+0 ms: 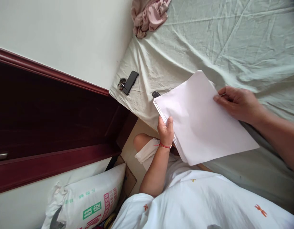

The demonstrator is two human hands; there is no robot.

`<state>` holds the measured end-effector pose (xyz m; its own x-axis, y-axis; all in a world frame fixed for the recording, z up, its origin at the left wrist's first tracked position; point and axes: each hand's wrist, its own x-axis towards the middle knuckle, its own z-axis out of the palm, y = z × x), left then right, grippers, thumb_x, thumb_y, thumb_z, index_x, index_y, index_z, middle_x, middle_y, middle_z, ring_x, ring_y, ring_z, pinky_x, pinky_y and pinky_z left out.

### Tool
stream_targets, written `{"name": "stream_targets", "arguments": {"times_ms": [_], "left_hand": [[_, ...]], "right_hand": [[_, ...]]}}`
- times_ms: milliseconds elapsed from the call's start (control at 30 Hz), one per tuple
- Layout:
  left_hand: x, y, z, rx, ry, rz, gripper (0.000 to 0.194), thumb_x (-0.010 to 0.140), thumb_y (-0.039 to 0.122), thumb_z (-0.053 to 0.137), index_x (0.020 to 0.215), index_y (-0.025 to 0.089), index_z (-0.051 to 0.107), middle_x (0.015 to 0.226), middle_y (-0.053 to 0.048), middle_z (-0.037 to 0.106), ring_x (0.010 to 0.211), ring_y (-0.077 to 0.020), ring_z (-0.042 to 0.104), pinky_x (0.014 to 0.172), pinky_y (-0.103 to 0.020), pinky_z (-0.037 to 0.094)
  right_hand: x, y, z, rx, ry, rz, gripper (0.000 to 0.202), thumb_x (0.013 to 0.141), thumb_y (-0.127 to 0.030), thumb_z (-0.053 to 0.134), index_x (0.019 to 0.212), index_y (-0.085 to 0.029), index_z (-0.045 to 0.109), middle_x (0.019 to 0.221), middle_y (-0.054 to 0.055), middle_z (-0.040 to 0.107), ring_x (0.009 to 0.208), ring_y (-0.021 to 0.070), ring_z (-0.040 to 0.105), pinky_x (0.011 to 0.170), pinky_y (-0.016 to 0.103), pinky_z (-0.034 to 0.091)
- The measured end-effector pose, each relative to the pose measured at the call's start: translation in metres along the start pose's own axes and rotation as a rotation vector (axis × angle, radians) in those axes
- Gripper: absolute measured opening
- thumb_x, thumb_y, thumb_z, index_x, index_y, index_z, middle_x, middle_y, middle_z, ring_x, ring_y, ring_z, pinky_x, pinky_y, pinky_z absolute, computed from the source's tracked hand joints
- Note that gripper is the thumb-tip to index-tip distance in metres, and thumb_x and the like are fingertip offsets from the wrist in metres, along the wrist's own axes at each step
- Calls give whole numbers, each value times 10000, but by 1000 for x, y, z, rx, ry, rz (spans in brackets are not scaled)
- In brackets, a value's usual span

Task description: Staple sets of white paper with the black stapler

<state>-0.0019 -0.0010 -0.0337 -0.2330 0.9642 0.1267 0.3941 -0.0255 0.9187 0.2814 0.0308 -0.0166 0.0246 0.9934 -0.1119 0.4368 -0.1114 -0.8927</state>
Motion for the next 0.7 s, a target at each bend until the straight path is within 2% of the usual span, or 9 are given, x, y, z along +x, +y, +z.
{"name": "stream_targets", "arguments": {"times_ms": [100, 200, 300, 400, 467, 500, 567, 667, 700], "left_hand": [[3, 3, 0, -130, 27, -46, 412, 885, 517, 659, 1134, 189, 642, 1131, -90, 722, 1131, -229, 664, 1027, -334, 496], [10, 12, -5, -335, 77, -134, 456, 872, 490, 680, 1232, 214, 633, 1238, -90, 708, 1162, -221, 664, 1040, -329, 502], [24, 22, -14, -431, 172, -197, 522, 843, 473, 710, 1296, 230, 621, 1288, -93, 698, 1206, -226, 651, 1047, -322, 510], [41, 29, -20, -465, 323, -224, 567, 839, 444, 717, 1353, 239, 593, 1361, -87, 661, 1290, -229, 605, 1077, -322, 500], [52, 34, -22, -491, 395, -213, 579, 851, 438, 706, 1381, 250, 570, 1397, -78, 637, 1323, -222, 583, 1101, -330, 488], [57, 36, -22, -509, 397, -204, 572, 858, 446, 698, 1382, 258, 567, 1402, -71, 634, 1327, -219, 581, 1109, -339, 484], [64, 43, -21, -561, 341, -188, 532, 873, 477, 678, 1359, 282, 579, 1387, -55, 646, 1319, -216, 589, 1119, -368, 484], [69, 55, -15, -653, 200, -170, 455, 896, 516, 646, 1295, 300, 616, 1353, -37, 673, 1325, -217, 585, 1136, -405, 477], [69, 60, -12, -682, 158, -164, 436, 905, 520, 635, 1278, 295, 627, 1354, -38, 673, 1336, -219, 577, 1146, -412, 470]], "right_hand": [[0, 5, 1, -57, -38, -133, 278, 872, -498, 604, 934, -228, 626, 685, -23, 610, 562, 107, 493, 538, 266, 399], [0, 8, 2, -54, -3, -253, 331, 846, -461, 664, 1091, -246, 607, 870, 1, 643, 684, 120, 541, 602, 265, 443], [1, 7, 1, -9, 13, -283, 393, 841, -455, 687, 1163, -249, 596, 984, 22, 647, 736, 119, 547, 615, 255, 449], [2, 3, -4, -2, -7, -239, 347, 860, -541, 644, 980, -215, 649, 709, -18, 587, 581, 95, 463, 543, 249, 390], [1, 1, -9, -15, -108, -208, 439, 871, -622, 587, 770, -200, 649, 544, -30, 512, 481, 82, 388, 478, 253, 329], [1, 1, -12, -16, -179, -198, 497, 868, -658, 567, 702, -197, 645, 512, -23, 516, 453, 81, 387, 463, 255, 324], [1, 1, -16, -3, -314, -177, 553, 850, -710, 557, 686, -197, 678, 541, 7, 602, 451, 98, 470, 470, 256, 375], [1, 3, -18, 58, -427, -95, 539, 802, -725, 618, 909, -214, 754, 710, 48, 727, 583, 160, 631, 544, 272, 480], [1, 4, -18, 102, -427, -66, 555, 781, -719, 651, 1005, -221, 756, 766, 60, 748, 638, 182, 664, 570, 283, 505]]}}
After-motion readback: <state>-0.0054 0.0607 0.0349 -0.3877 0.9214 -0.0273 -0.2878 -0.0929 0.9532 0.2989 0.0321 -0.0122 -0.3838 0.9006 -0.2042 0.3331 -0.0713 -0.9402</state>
